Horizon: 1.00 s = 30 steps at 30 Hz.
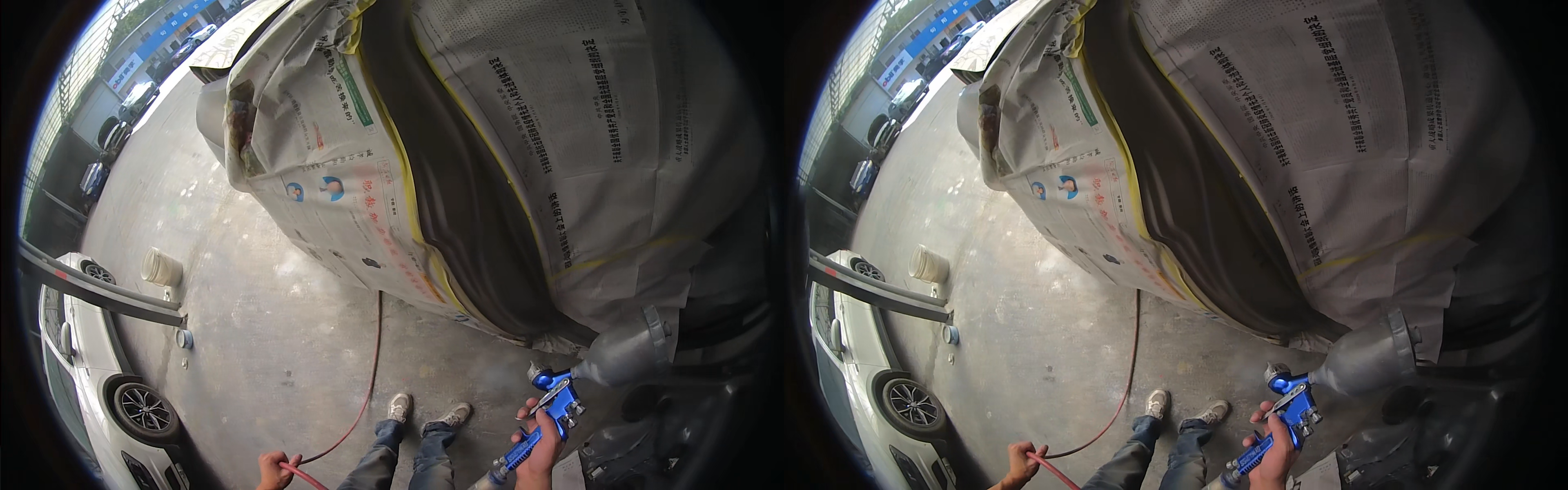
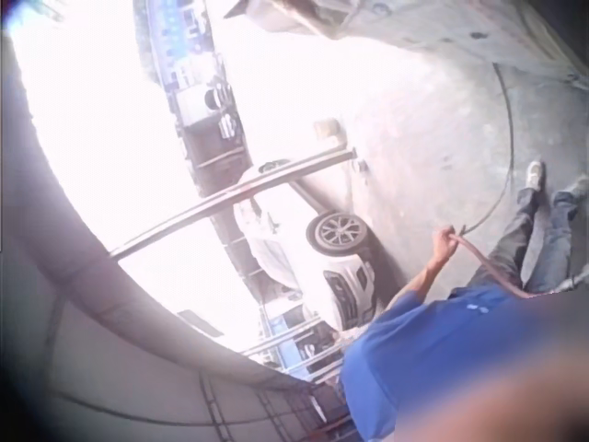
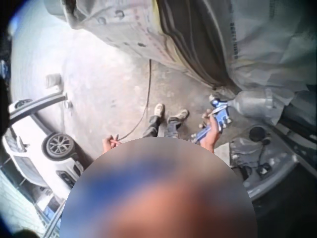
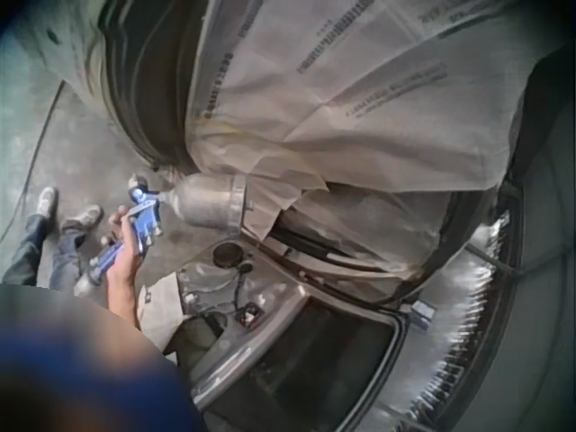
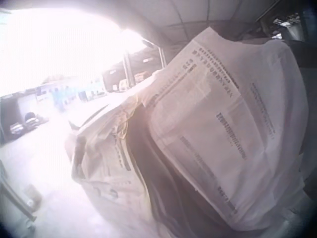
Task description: The person uses a blue spray gun to apply paint to a car bumper that is masked with newspaper and tape. After spraying, the person walks to a workbench, pours paint into the spray gun cup, and stirs the mixture with a stick.
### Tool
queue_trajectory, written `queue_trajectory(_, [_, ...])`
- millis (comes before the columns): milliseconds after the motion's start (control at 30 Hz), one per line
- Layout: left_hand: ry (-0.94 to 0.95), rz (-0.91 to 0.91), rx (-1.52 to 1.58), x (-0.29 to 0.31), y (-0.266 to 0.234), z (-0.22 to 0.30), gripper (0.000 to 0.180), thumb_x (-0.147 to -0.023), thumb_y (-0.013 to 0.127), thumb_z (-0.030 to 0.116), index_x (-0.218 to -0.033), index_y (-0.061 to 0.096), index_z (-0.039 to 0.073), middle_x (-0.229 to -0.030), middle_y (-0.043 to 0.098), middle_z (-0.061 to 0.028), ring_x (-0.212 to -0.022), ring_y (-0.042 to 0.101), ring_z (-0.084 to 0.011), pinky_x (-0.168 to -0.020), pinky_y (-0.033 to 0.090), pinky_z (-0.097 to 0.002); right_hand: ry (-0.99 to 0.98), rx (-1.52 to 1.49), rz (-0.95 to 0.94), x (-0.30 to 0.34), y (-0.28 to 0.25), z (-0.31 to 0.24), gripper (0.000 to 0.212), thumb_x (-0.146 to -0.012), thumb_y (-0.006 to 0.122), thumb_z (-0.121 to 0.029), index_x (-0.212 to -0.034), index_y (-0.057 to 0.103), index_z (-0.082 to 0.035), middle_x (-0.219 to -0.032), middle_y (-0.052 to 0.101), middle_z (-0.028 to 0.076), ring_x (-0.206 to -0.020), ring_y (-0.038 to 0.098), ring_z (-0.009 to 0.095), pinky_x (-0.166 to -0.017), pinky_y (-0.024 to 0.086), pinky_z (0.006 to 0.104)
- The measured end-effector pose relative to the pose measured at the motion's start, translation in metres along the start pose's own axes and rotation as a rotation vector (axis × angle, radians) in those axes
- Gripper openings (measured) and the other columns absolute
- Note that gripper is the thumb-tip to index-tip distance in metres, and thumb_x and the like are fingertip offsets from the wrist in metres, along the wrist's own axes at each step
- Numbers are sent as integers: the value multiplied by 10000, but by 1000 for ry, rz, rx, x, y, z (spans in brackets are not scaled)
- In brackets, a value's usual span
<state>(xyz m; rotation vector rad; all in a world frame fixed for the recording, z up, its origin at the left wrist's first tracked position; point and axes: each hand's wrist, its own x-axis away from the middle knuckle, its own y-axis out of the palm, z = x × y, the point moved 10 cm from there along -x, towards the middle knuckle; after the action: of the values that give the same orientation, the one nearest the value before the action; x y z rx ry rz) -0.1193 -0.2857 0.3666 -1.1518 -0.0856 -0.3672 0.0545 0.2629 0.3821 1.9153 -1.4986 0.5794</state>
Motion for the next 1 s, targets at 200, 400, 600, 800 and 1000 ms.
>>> queue_trajectory(200, [-188,166,108,2,-37,-16,535,-794,786,303,-494,436,30,-448,382,-116,-419,386,-193,-430,311,-346,59,10,103,22,16,-21,279,-909,586,-174,-1171,548,-85,-1055,658,42,-849,635,141,-506,440,259])
queue_trajectory(400, [-232,403,266,-12,-99,-7,553,-893,724,256,-530,378,24,-484,310,-13,-500,279,-111,-454,224,-342,59,-60,-27,52,59,-53,269,-928,574,-201,-1176,552,-99,-1076,656,37,-864,628,131,-558,439,266])
queue_trajectory(600, [-278,414,288,-52,-132,3,550,-918,698,264,-547,368,25,-513,294,-1,-531,274,-96,-469,212,-335,85,-132,-8,71,96,-73,188,-942,572,-203,-1079,603,-78,-980,637,1,-794,594,83,-563,431,216])
queue_trajectory(800, [-359,103,260,-135,-100,14,516,-919,645,277,-576,352,27,-556,276,22,-562,272,-96,-481,212,-353,53,-253,-51,78,168,-107,235,-974,539,-228,-1110,597,-45,-1003,631,1,-860,592,86,-553,451,176])
queue_trajectory(1000, [-299,-165,337,-214,-80,47,509,-915,636,265,-562,374,9,-557,264,23,-564,274,-99,-484,217,-362,35,-273,33,81,207,-130,234,-979,529,-241,-1097,599,-51,-965,619,16,-825,579,75,-560,435,181])
